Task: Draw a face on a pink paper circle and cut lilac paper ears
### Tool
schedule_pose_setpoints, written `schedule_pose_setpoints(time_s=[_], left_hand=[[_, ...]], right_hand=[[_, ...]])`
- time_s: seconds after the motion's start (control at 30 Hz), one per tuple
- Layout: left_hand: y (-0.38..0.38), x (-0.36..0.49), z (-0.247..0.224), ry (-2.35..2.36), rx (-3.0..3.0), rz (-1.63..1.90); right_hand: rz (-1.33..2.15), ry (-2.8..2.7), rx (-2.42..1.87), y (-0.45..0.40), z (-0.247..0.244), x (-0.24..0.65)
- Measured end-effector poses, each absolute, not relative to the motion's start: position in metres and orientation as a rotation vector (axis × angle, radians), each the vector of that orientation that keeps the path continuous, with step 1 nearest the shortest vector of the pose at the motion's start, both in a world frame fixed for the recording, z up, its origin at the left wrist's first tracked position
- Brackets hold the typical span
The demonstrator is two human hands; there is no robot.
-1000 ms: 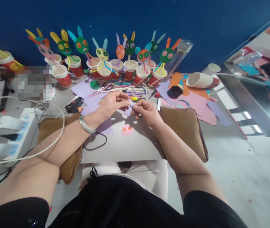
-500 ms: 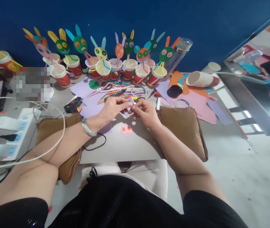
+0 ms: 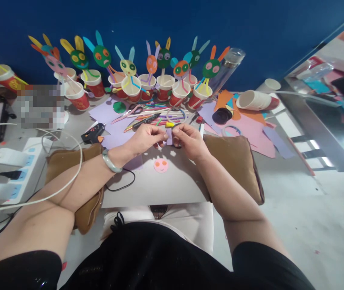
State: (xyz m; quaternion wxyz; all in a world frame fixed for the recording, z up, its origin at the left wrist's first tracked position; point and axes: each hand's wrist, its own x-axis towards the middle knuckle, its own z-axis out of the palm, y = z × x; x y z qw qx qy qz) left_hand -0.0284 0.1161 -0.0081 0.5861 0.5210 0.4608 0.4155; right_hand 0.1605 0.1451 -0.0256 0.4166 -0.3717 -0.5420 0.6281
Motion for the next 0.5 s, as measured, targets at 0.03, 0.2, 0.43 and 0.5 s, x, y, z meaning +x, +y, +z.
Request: schedule_pose_setpoints(time_s=[0.03,0.2,0.43,0.5], left_hand=[[0.116,-0.028,-0.008,1.053,1.197,0.95],[0.115,-0.029,-0.001,1.031,1.099,0.883],[0.115,-0.03,0.002,1.013,1.061,0.836],[0.114,-0.03,0.003,1.013,1.054,0.826]], right_hand=[[1.627,-1.343,-0.927,0.146,-0.026,0.161],[1.754,-1.285,-0.919,0.149,-0.028,0.16],[1.731,-1.315,-0.929,0.148,-0.026,0.159],[1.726,-1.313,-0.93,0.147,-0.026,0.158]])
